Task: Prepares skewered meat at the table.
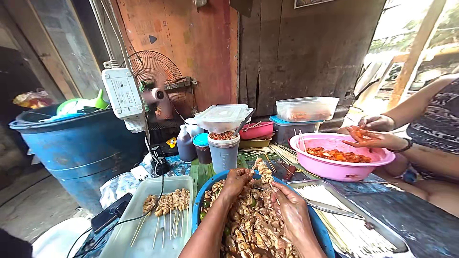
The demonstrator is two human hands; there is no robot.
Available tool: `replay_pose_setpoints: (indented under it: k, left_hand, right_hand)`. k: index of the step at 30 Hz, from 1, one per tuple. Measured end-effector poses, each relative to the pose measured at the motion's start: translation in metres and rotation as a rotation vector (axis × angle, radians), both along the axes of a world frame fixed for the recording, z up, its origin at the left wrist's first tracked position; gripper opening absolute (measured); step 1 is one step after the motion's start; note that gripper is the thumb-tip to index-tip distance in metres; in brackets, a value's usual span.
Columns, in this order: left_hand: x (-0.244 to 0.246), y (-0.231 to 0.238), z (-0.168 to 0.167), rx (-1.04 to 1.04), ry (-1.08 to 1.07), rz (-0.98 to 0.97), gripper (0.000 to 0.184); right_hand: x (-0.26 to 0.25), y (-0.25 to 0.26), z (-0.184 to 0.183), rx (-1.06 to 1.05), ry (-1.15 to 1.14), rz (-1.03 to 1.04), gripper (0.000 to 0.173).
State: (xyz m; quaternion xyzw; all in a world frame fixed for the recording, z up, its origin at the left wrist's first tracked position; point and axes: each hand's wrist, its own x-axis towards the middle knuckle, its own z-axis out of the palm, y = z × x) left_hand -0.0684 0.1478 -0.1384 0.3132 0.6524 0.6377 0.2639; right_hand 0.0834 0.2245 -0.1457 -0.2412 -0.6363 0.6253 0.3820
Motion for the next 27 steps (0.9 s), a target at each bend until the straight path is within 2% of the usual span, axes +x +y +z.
replay_pose_setpoints:
  k: [5, 9, 11, 13, 16, 21, 27]
  left_hand:
    - [-0.002, 0.002, 0.001, -0.048, -0.034, 0.1, 0.019]
    - [-0.007, 0.003, 0.001, 0.091, -0.124, 0.26, 0.016]
    - [-0.01, 0.002, 0.0, 0.151, -0.143, 0.29, 0.018]
    - [-0.011, 0.002, -0.001, 0.182, -0.132, 0.283, 0.018]
    - [-0.011, 0.003, -0.005, 0.176, -0.008, 0.253, 0.02]
    - [-0.008, -0.002, -0.002, -0.029, 0.433, 0.231, 0.026]
    - [-0.001, -0.006, 0.006, -0.097, 0.559, 0.222, 0.026]
  right_hand:
    - [0.003, -0.002, -0.002, 0.048, 0.057, 0.009, 0.026]
    - [0.004, 0.001, -0.008, 0.27, -0.176, 0.062, 0.027]
    - [0.005, 0.0, -0.009, 0.439, -0.283, 0.045, 0.027]
    - [0.006, -0.002, -0.009, 0.502, -0.32, 0.037, 0.027]
    - [0.006, -0.001, -0.007, 0.513, -0.343, 0.021, 0.027]
    - [0.007, -0.002, -0.007, 0.591, -0.358, 0.0, 0.028]
    - [0.004, -0.012, -0.002, 0.617, -0.338, -0.045, 0.029]
